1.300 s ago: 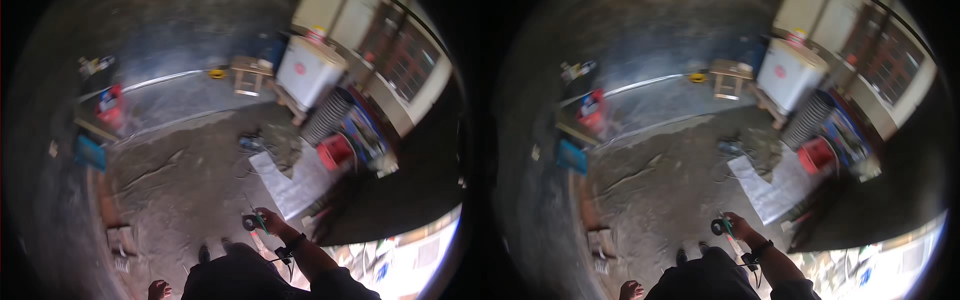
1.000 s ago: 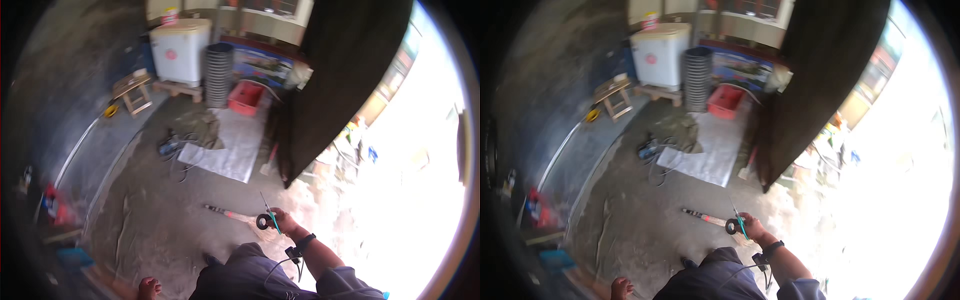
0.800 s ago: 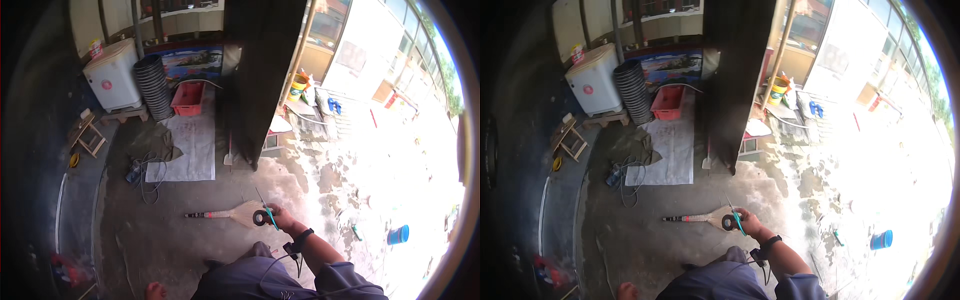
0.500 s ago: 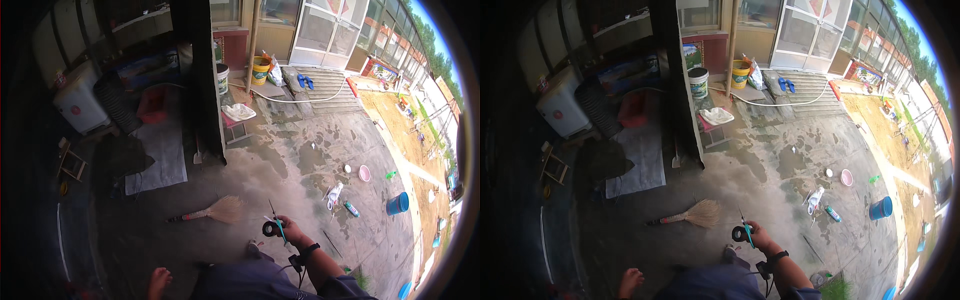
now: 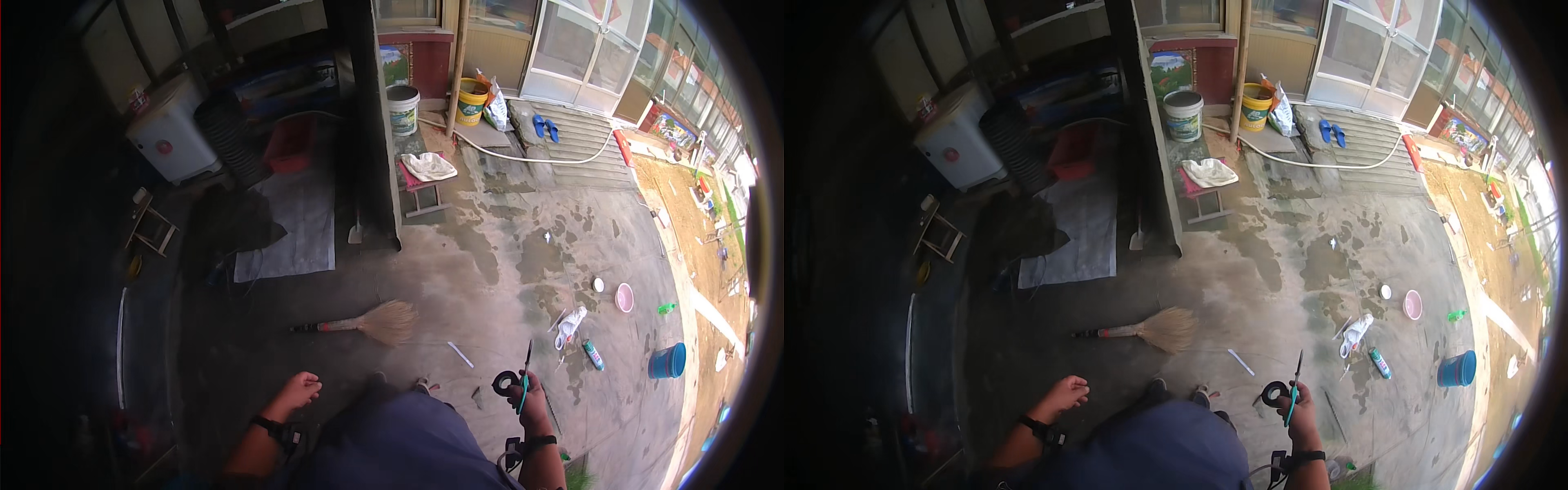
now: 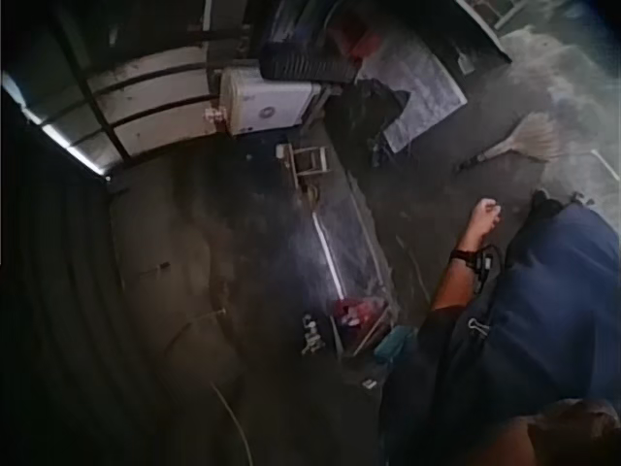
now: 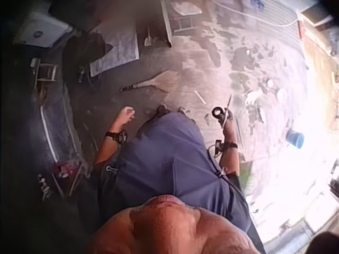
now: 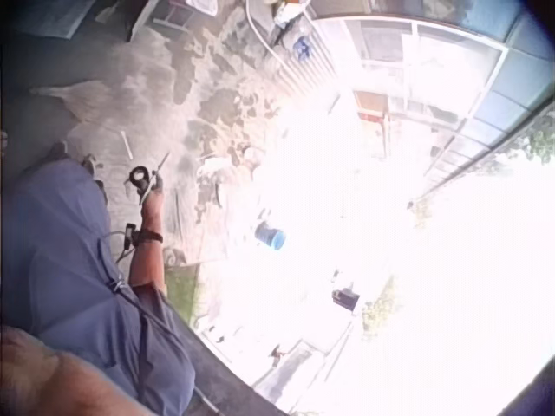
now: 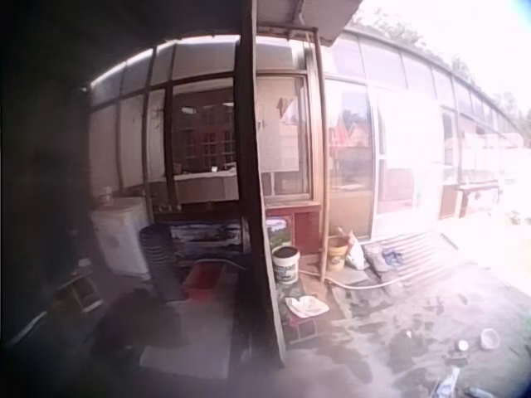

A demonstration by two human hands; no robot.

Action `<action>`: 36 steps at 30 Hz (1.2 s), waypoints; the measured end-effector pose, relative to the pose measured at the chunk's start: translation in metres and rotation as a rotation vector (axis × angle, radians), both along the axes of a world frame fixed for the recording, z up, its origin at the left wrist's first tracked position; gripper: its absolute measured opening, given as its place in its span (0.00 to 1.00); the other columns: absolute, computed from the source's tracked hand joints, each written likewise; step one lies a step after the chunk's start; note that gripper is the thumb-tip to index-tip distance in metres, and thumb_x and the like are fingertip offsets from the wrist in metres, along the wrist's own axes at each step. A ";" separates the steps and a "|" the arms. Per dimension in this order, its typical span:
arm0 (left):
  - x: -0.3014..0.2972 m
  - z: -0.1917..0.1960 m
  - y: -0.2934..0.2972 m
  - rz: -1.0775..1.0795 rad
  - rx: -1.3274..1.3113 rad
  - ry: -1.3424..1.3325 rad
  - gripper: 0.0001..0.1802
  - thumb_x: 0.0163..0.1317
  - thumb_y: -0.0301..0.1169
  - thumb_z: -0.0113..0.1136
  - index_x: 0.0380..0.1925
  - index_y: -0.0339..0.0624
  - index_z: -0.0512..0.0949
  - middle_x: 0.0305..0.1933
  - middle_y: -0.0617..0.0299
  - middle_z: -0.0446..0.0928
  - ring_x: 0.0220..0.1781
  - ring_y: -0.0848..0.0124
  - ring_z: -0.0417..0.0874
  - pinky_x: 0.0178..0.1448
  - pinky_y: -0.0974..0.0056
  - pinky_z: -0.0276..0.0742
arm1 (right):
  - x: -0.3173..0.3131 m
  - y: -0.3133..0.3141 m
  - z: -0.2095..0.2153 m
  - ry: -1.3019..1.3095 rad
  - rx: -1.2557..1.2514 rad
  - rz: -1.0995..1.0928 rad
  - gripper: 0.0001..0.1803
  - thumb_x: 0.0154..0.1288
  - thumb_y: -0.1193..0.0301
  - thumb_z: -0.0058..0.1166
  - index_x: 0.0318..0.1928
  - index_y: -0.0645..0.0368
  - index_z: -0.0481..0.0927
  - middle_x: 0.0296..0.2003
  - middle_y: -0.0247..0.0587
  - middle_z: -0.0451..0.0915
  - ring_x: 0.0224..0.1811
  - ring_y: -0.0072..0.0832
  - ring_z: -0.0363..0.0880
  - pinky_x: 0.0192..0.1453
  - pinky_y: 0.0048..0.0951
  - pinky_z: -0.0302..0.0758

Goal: Gather tools and a broken chair and move to a workspace to begin repair.

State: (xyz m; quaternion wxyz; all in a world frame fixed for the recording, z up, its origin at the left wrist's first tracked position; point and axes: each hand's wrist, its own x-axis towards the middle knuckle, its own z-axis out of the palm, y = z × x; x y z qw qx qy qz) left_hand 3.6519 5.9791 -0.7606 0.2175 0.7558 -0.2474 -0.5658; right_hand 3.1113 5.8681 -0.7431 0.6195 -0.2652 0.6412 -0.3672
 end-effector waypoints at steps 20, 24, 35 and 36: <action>0.035 -0.019 0.065 0.196 -0.086 -0.033 0.24 0.64 0.38 0.61 0.53 0.32 0.73 0.45 0.56 0.81 0.35 0.73 0.83 0.33 0.68 0.77 | 0.075 -0.055 0.014 0.081 -0.083 0.254 0.26 0.55 0.79 0.57 0.56 0.58 0.68 0.27 0.34 0.74 0.19 0.21 0.71 0.20 0.22 0.71; 0.030 -0.008 0.066 0.224 -0.090 -0.051 0.25 0.64 0.38 0.60 0.54 0.30 0.73 0.46 0.54 0.81 0.36 0.71 0.83 0.38 0.66 0.79 | 0.068 -0.059 -0.001 0.037 -0.115 0.328 0.29 0.54 0.76 0.56 0.58 0.59 0.64 0.26 0.37 0.73 0.16 0.22 0.70 0.18 0.23 0.68; 0.030 -0.011 0.086 0.148 -0.026 -0.109 0.13 0.65 0.38 0.57 0.39 0.39 0.82 0.32 0.59 0.84 0.34 0.71 0.84 0.41 0.64 0.77 | 0.077 -0.067 0.007 0.151 -0.137 0.516 0.24 0.66 0.73 0.55 0.61 0.60 0.66 0.26 0.30 0.73 0.21 0.16 0.69 0.21 0.18 0.65; 0.031 -0.012 0.085 0.141 -0.030 -0.111 0.13 0.65 0.38 0.57 0.39 0.39 0.82 0.32 0.59 0.84 0.34 0.71 0.84 0.41 0.64 0.77 | 0.076 -0.066 0.004 0.174 -0.107 0.502 0.24 0.66 0.73 0.55 0.61 0.59 0.66 0.26 0.30 0.74 0.21 0.16 0.69 0.21 0.18 0.65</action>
